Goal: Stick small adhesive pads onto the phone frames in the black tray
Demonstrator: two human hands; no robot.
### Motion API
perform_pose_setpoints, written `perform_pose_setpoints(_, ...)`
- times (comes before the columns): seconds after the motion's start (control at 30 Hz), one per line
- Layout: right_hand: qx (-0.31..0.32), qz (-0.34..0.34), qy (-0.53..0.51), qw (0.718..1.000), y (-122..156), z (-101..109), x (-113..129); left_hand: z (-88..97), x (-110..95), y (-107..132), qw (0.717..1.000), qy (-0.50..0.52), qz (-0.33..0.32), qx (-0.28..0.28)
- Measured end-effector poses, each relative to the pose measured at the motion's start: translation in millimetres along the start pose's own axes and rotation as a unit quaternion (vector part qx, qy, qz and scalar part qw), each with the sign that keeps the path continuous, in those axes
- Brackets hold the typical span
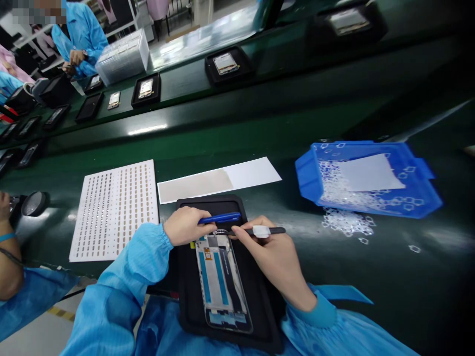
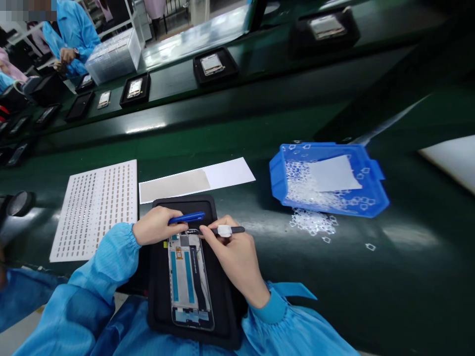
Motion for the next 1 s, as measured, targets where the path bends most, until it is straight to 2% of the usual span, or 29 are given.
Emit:
perform_pose_setpoints(0.27, 0.006, 0.022, 0.023, 0.999, 2, 0, 0, -4.8, -6, 4, 0.998, -0.038, 0.051, -0.009)
perform_pose_setpoints(0.53, -0.006, 0.072, 0.029, 0.997, 3, 3, 2, -5.5, -10, 5, 0.997, -0.062, 0.044, -0.004)
perform_pose_setpoints(0.83, 0.002, 0.152, 0.110, 0.982, 7, -2, 4, -7.8, -9, 3, 0.997, -0.046, 0.054, -0.009)
perform_pose_setpoints(0.9, -0.002, 0.163, 0.108, 0.981, 8, -3, 5, -8.7, -9, 6, 0.998, -0.038, 0.042, -0.034)
perform_pose_setpoints(1.0, -0.047, 0.159, 0.065, 0.984, 10, -2, 3, -10.9, -2, 29, 0.991, 0.017, 0.004, -0.130)
Point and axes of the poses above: each hand's wrist, its own y-axis away from the middle knuckle, its own z-axis out of the back of the hand, x = y × z, the point moved 1 cm from there along -y, towards the middle knuckle, and after that the axes turned 7 degrees about z, right-handed, at the moved point
